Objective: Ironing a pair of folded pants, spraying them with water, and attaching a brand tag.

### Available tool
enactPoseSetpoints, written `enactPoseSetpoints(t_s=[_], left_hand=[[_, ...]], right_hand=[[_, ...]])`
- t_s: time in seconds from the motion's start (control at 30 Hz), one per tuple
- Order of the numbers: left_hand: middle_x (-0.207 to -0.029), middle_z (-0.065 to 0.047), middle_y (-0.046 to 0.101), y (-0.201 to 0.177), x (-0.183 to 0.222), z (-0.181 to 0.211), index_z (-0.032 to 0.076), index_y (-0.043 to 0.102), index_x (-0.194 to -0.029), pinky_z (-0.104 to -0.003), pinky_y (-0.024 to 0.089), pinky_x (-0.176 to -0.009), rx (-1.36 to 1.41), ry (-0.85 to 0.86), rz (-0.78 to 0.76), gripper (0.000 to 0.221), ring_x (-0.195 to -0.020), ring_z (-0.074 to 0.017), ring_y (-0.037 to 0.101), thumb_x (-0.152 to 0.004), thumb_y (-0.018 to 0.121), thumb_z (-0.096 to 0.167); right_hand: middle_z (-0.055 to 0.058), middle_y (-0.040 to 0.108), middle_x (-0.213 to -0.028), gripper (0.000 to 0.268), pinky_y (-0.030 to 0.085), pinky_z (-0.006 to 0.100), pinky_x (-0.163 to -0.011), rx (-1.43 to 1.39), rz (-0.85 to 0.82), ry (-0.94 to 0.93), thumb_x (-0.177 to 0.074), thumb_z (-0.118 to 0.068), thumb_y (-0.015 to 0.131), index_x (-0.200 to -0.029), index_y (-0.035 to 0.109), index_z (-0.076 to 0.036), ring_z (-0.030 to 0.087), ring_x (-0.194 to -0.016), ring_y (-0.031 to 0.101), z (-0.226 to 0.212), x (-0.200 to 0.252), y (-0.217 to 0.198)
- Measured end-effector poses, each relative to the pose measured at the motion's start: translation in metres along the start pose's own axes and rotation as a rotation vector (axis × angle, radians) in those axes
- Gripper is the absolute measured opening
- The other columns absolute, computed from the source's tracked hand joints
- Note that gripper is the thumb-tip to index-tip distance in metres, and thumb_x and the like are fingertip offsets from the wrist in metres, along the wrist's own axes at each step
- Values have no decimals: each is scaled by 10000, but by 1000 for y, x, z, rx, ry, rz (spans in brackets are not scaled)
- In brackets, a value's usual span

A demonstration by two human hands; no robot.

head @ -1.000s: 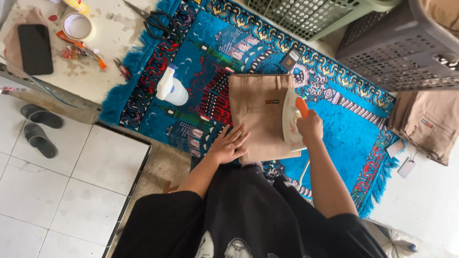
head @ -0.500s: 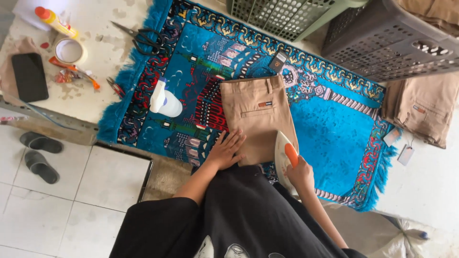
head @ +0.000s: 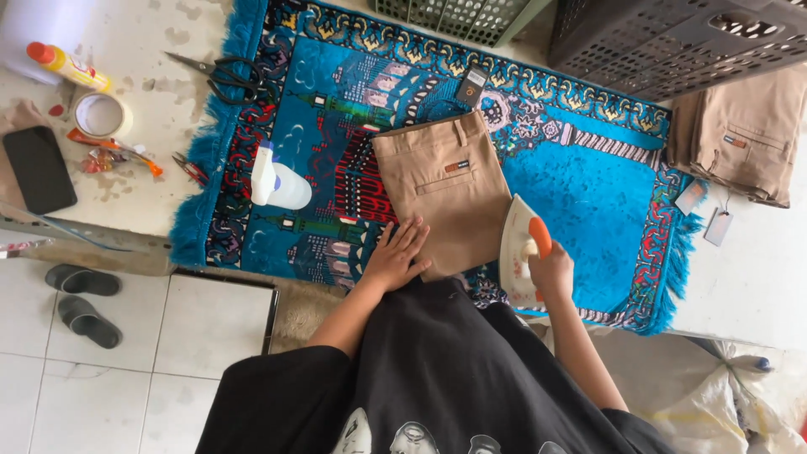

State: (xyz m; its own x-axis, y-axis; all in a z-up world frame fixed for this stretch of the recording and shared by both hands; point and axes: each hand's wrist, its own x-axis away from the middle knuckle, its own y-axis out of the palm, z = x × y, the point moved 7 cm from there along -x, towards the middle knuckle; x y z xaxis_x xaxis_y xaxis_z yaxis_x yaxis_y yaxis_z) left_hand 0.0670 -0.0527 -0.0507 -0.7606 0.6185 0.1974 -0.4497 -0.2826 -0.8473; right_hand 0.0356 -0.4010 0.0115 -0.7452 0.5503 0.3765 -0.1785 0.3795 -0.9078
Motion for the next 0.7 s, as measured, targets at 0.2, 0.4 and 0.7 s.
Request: enactPoseSetpoints(t_s=[0.2,0.4,0.7], left_hand=[[-1716,-46,65,-1,0,-1,260,39,-1649,-512,-26,-1275,19,-10,-13,808,-1574,-236,47,-1013,307,680],[-1717,-63,68,-5,1,2,238,46,-1649,-514,-19,-1274,12,-15,-33,809,-1575,-243,52,-1017,330,655],[-1703,-134,142,-29,3,29,125,209,-1630,-549,42,-1258,-42,73,210,830,-1557,-293,153,-942,495,491]], right_hand=[[214,760,-1028,482,588,523,-918,132,-18,20,-810,-352,639,-1264,693,-201,421,-1032,727,30,44,13],[233,747,-1054,488,582,544,-888,37,59,147,-832,-289,630,-1300,684,-160,429,-1025,718,37,9,-8],[228,700,-838,495,553,395,-408,-294,78,207,-859,-129,692,-1336,641,-5,316,-493,675,49,-7,-24]])
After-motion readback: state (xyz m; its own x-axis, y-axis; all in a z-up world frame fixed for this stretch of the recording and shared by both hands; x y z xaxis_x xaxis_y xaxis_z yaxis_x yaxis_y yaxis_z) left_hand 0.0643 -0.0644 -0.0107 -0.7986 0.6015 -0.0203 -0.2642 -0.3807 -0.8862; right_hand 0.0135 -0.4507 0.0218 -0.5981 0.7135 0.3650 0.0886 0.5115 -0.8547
